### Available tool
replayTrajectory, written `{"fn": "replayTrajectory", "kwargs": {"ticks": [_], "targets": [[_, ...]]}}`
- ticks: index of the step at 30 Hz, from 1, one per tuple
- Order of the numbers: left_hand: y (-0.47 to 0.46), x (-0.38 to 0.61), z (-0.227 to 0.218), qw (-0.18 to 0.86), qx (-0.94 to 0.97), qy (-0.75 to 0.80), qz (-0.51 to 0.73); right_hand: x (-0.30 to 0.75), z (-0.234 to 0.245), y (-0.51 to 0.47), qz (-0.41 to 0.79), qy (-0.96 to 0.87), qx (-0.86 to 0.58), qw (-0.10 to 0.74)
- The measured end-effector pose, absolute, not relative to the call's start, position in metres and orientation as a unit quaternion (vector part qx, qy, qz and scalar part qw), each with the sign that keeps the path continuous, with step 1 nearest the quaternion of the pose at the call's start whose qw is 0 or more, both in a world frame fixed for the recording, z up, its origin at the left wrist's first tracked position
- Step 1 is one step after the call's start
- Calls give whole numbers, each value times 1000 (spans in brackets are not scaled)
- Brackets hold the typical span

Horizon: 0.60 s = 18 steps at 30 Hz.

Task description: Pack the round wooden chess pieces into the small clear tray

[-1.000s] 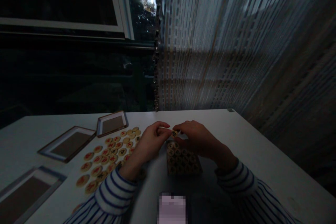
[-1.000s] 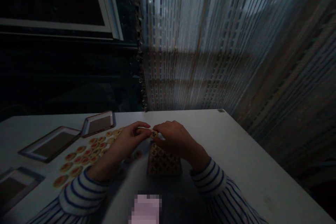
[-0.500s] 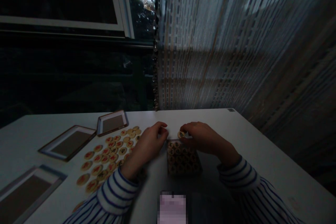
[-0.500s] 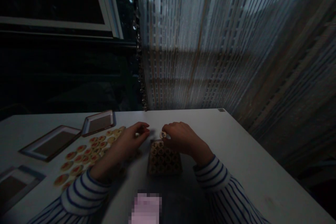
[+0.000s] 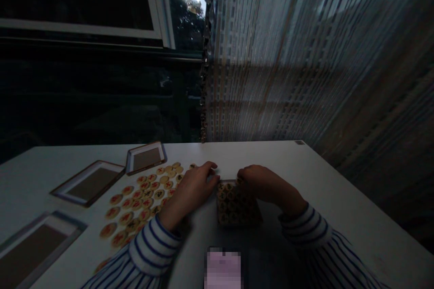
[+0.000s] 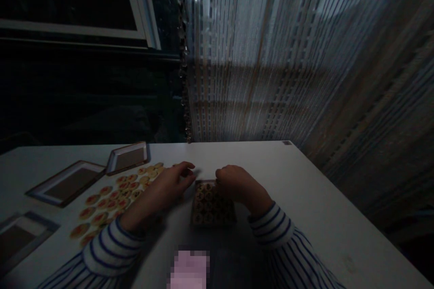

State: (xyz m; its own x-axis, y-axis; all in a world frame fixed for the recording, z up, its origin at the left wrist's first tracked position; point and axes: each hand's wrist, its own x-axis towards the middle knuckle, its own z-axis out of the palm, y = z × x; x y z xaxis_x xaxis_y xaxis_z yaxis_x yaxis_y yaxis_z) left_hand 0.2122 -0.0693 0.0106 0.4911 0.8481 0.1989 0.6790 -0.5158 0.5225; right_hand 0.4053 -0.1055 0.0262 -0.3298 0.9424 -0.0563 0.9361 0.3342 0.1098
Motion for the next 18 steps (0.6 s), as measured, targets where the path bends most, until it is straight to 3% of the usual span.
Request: {"fn": "replayTrajectory", "kwargs": {"ticks": [18], "targets": [[-69,209,5,111,875,449,142,395,16,-108,65,808,579,92]]}}
